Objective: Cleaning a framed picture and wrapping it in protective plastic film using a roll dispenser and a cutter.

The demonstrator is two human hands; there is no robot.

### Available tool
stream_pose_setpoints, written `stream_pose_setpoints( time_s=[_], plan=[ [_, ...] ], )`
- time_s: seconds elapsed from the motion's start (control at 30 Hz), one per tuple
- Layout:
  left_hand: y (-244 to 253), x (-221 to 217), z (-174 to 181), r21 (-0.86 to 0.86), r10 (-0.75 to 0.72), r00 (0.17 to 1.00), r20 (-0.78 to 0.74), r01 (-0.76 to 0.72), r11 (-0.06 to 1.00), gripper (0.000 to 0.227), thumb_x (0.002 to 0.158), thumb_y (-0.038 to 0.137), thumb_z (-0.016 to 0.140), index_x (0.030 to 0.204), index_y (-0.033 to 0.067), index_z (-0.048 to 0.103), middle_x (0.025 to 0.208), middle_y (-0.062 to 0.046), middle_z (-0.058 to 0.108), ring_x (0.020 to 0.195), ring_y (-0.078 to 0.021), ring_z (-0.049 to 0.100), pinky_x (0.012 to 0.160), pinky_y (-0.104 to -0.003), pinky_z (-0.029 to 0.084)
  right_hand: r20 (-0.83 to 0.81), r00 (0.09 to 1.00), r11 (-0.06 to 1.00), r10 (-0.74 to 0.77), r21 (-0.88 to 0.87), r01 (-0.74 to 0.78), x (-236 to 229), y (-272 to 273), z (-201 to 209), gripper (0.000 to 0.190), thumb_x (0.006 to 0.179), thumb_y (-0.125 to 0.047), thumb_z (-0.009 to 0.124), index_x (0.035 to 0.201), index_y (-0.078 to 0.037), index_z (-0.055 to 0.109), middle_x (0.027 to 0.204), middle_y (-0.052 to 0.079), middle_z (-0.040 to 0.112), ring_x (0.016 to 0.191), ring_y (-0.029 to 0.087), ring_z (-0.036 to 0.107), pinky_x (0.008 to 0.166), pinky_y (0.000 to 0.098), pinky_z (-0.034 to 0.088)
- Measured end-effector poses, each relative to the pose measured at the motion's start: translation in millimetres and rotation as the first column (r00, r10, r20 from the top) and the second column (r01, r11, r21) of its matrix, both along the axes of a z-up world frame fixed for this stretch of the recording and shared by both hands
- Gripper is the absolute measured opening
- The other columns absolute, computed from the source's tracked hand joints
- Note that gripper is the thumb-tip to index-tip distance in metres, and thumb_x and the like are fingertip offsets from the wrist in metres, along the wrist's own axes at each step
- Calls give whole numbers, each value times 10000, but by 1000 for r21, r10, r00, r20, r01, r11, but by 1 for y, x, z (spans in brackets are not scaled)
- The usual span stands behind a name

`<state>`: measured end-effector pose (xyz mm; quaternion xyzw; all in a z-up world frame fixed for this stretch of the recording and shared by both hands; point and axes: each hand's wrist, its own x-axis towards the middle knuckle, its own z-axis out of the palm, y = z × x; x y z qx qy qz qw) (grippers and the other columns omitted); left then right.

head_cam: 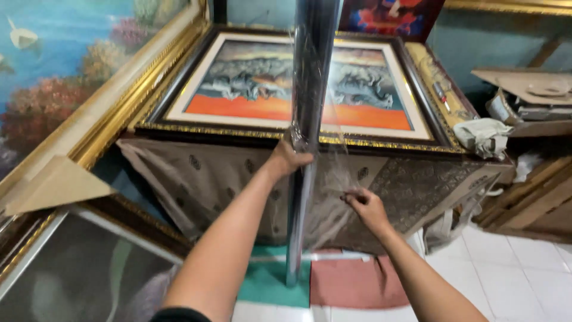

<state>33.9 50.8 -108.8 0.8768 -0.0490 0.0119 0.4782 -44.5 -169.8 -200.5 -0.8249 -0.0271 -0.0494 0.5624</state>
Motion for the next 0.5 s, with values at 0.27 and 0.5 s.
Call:
stream_pose_setpoints(
  time_s=[0.27,0.5],
  plan=[
    [-27,-11,-76,-419,133,958,255,-14,908,553,630,543,626,1033,185,500,922,-65,638,894,-237,618,755,-368,516,125,977,925,-172,362,117,18,7,-28,339,917,-272,450,917,24,614,773,209,624,725,279,592,616,381,502],
    [-46,-8,-79,-458,285,806,518,-19,889,573,738,656,441,987,148,530,869,-156,644,880,-331,612,735,-447,490,508,796,935,-331,62,349,55,-8,-84,452,958,-353,324,737,-46,572,576,199,532,550,330,540,478,442,437]
  ],
)
